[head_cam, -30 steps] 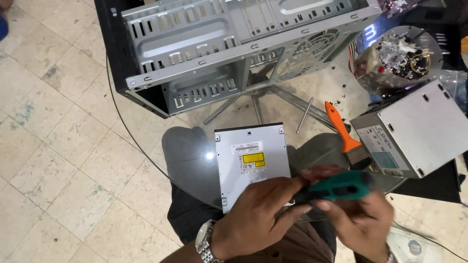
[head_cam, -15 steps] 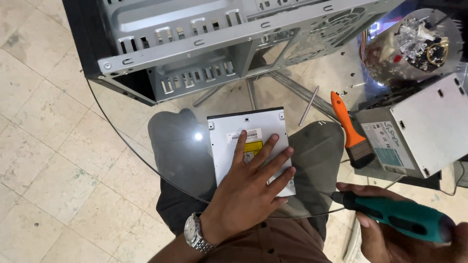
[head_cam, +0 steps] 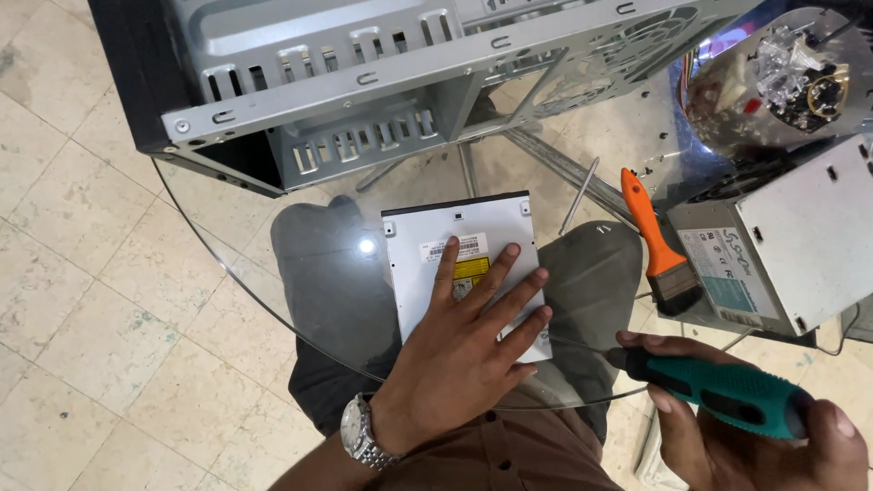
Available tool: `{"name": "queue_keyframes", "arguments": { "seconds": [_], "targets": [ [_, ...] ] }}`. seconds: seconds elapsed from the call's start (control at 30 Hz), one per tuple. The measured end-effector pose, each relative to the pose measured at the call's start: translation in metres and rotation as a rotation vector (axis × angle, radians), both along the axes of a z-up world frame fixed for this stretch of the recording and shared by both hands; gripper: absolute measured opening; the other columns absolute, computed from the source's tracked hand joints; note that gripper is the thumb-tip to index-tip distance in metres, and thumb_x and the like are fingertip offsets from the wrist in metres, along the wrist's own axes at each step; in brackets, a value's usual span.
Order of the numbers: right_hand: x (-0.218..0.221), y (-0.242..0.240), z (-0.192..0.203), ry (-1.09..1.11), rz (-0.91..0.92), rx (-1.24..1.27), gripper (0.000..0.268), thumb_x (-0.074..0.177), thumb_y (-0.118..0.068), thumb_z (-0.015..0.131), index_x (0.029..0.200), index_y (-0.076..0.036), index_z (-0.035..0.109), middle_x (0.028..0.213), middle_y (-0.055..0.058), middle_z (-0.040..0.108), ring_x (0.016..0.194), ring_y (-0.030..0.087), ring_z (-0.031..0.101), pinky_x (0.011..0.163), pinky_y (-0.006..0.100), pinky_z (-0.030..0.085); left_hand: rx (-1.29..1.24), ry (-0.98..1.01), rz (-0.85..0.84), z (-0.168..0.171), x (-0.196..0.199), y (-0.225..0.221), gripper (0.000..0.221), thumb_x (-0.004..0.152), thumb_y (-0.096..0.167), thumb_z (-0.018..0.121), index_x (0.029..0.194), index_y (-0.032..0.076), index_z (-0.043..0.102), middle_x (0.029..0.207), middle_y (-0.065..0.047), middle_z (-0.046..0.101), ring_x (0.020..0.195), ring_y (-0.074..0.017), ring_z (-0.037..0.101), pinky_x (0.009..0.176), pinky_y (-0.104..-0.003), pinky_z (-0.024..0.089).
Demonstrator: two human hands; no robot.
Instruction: Removing an optical drive from a computer case by unscrewing the mounting screws and sliding the unit out.
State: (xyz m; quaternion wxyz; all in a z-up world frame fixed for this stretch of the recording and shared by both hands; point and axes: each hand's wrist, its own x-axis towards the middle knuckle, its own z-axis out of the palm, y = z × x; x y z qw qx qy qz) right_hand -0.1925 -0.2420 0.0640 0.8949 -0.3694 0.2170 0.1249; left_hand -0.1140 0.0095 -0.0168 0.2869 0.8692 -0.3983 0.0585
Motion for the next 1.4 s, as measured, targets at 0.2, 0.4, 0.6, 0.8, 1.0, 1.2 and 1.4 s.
{"name": "queue_keyframes", "arguments": {
  "seconds": [0.2,0.4,0.6,0.8,1.0,1.2,1.4],
  "targets": [
    [0.005,0.010,0.009,-0.064,0.004,0.281,0.072,0.117,-0.024,0.103,0.141,0.025,0.056,0.150,0.044,0.037,0.143,0.045,0.034,0.111,0.049,0.047,0.002,-0.016,-0.002,-0.001,0.000,0.000,0.057,0.082,0.037,0.088,0.128,0.009,0.069,0.148,-0.015,0.057,0.149,-0.0411,0.038,0.117,-0.080,0.024],
    [-0.003,-0.010,0.001,0.025,0.157,0.389,0.085,0.123,-0.021,0.118,0.148,0.015,0.046,0.153,0.034,0.039,0.139,0.043,0.063,0.116,0.045,0.051,-0.003,-0.030,-0.001,0.001,-0.001,0.001,0.057,0.081,0.037,0.088,0.128,0.010,0.071,0.148,-0.015,0.058,0.148,-0.0404,0.039,0.117,-0.079,0.024],
    [-0.003,0.048,0.020,0.121,-0.110,-0.486,0.050,0.107,-0.016,0.074,0.122,0.026,0.052,0.134,0.042,0.061,0.131,0.049,0.066,0.109,0.049,0.052,-0.003,-0.046,0.013,0.001,-0.002,0.000,0.054,0.083,0.037,0.086,0.127,0.009,0.071,0.147,-0.014,0.058,0.147,-0.0408,0.041,0.117,-0.079,0.024],
    [0.003,-0.008,0.014,-0.004,0.058,0.037,0.071,0.106,-0.019,0.107,0.144,0.014,0.056,0.147,0.038,0.055,0.118,0.043,0.079,0.100,0.044,0.063,0.023,-0.052,0.015,-0.001,-0.002,0.001,0.054,0.083,0.037,0.086,0.128,0.010,0.071,0.148,-0.013,0.058,0.149,-0.0398,0.039,0.118,-0.078,0.023],
    [0.009,0.018,0.019,-0.750,0.230,-1.637,0.039,0.087,-0.012,0.072,0.115,-0.009,0.045,0.131,0.012,0.057,0.115,0.023,0.082,0.105,0.025,0.065,-0.005,-0.029,0.017,-0.001,-0.002,0.002,0.054,0.080,0.035,0.088,0.125,0.009,0.072,0.146,-0.014,0.059,0.147,-0.0405,0.042,0.117,-0.078,0.025],
    [-0.002,0.016,0.022,-0.138,0.084,-1.513,0.032,0.088,0.006,0.058,0.119,0.012,0.057,0.123,0.029,0.072,0.124,0.032,0.071,0.113,0.039,0.052,0.062,-0.033,0.014,-0.002,-0.001,0.001,0.054,0.086,0.041,0.080,0.130,0.013,0.071,0.151,-0.011,0.056,0.151,-0.0389,0.034,0.118,-0.079,0.023],
    [0.011,-0.020,0.013,-0.692,0.601,-1.092,0.032,0.088,-0.011,0.064,0.119,-0.010,0.068,0.126,0.009,0.078,0.127,0.035,0.083,0.108,0.050,0.076,-0.001,-0.053,0.022,0.000,-0.002,0.000,0.053,0.080,0.035,0.088,0.124,0.010,0.073,0.147,-0.012,0.059,0.150,-0.0382,0.037,0.118,-0.078,0.025]
  ]
}}
